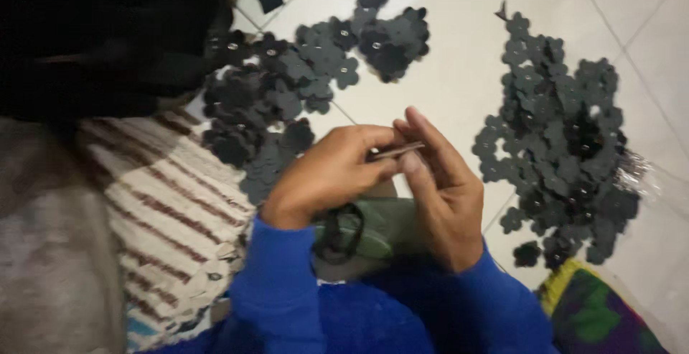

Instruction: The person uses a handheld tool to press small black flower-shaped pieces onto a green object, then sets the tool down and handles the pieces by hand, arranging them on the floor.

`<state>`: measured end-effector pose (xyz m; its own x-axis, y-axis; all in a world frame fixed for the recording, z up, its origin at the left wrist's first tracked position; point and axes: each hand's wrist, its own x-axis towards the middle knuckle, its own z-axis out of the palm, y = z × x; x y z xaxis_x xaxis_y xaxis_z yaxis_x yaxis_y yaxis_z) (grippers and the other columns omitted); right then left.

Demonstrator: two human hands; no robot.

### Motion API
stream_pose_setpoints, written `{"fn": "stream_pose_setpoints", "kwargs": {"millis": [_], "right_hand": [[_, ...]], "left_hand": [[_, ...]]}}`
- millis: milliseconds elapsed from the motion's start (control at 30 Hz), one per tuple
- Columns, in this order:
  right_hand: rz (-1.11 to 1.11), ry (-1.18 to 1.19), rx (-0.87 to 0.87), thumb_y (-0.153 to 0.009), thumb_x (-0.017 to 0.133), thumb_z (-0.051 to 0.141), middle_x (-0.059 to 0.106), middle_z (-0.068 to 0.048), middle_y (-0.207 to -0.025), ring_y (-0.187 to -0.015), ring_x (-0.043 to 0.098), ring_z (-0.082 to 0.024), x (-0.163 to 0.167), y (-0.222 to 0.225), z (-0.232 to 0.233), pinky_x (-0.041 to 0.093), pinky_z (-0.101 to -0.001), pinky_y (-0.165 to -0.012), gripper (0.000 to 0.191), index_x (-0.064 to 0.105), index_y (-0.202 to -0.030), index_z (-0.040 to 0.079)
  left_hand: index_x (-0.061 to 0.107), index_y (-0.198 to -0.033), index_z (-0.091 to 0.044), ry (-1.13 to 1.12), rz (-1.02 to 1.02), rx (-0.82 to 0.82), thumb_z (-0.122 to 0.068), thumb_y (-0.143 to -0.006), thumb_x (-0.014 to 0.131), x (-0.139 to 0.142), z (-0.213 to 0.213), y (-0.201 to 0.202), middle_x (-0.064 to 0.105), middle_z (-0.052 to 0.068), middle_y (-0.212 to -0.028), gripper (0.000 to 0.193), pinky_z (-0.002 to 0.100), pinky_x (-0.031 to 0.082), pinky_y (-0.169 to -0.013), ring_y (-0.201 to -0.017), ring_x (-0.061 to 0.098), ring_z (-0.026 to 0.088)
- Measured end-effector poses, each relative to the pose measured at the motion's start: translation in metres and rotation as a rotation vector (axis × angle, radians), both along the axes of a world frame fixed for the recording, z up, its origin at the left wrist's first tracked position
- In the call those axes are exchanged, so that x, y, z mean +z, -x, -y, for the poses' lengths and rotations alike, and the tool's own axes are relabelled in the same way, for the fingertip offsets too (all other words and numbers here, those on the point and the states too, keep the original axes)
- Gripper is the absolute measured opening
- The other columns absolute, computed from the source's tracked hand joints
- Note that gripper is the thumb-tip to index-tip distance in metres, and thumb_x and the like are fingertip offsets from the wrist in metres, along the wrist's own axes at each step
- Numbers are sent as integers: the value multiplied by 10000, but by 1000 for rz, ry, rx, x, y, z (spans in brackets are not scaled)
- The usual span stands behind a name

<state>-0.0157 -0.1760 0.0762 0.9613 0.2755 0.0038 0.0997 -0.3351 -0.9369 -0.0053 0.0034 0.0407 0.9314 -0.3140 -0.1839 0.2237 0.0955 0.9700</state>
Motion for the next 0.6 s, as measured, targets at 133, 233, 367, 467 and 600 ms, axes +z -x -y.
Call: {"fn": "stream_pose_setpoints", "kwargs": {"millis": [133,233,367,467,600], "right_hand": [[-76,-3,-121,-1064,588,87,706,-142,-1290,-1145,674,-166,-16,-4,-18,546,-294,-1004,347,613,-1386,-38],[-73,156,-103,-1029,597,60,696,-133,-1232,-1045,663,-168,-27,1,0,537,-277,-920,391,582,-1408,-32],[49,35,-199,-1148,577,-1,663,-203,-1269,-1223,663,-193,-40,27,35,538,-297,-1072,198,551,-1318,-98],[81,-137,-262,-1149,525,-40,643,-204,-1309,-1222,697,-207,-51,41,62,587,-326,-1089,189,509,-1332,-83],[-2,406,-276,-1155,491,1,667,-308,-1172,-1122,692,-287,-52,47,117,551,-377,-1018,239,579,-1334,-131]], "left_hand": [[731,-1122,-65,-238,129,9,-241,-875,678,-28,5,1,782,153,-986,307,359,585,-767,-887,768,237],[744,-1102,-81,-290,228,28,-284,-852,681,-47,18,-2,767,157,-1028,328,381,581,-801,-962,751,305],[754,-1088,-94,-185,292,-50,-350,-801,712,-60,50,-11,779,158,-976,387,381,598,-767,-906,771,304],[777,-1018,-109,-244,288,-117,-344,-761,727,-59,80,-16,792,120,-928,352,368,611,-755,-862,783,269],[789,-901,-112,-347,497,-4,-282,-726,734,-49,120,-11,724,87,-942,250,369,612,-789,-859,757,260]]}}
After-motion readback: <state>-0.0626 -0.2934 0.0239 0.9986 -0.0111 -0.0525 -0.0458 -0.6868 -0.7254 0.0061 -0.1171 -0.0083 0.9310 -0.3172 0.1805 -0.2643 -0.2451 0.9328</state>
